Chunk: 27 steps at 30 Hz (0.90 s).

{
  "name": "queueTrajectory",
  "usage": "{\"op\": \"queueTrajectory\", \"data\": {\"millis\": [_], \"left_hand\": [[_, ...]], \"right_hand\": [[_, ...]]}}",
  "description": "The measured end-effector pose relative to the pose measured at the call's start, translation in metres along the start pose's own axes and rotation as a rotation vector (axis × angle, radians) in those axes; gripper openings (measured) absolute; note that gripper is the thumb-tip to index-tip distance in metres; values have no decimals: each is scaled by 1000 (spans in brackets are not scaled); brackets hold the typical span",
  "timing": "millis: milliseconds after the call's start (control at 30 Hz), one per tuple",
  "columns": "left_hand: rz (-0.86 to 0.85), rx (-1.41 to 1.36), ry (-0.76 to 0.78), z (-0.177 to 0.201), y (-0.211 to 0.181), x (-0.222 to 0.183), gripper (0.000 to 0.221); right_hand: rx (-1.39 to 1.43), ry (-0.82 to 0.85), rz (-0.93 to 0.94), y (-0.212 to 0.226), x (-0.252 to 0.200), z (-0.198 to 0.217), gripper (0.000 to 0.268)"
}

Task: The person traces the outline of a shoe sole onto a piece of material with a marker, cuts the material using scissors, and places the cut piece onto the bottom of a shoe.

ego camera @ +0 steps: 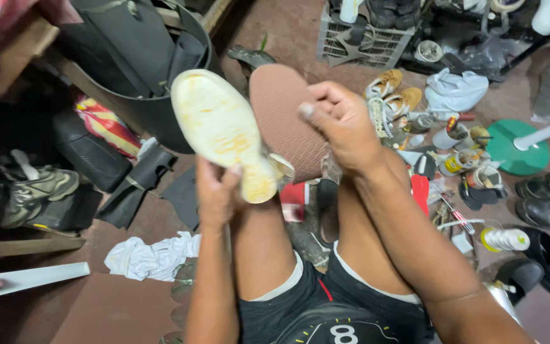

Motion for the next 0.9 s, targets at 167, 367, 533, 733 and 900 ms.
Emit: {"op": "queueTrajectory", "data": {"millis": [167, 367, 533, 733, 900], "left_hand": [[55, 253, -165, 110, 11, -55, 62], [529, 643, -252, 175, 114, -121, 66], [946, 970, -210, 218, 165, -138, 92], [334, 817, -73, 134, 73, 49, 55], [767, 1134, 688, 36, 119, 176, 66]], "right_hand": [[175, -81, 41, 8, -28, 55, 16], [340, -180, -74, -24, -31, 90, 29], [233, -225, -122, -33, -43, 121, 32], [106, -332, -166, -26, -53, 130, 27], [-55, -342, -169, -20, -62, 132, 25]]}}
Point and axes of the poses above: each hand's wrist, its own x-axis towards the middle knuckle, its own z-axis out of the back of the hand, y = z × x, the point moved 6 cm from there along x, towards the middle knuckle, and after that the axes turned 9 degrees about y, right-handed, at the moved point
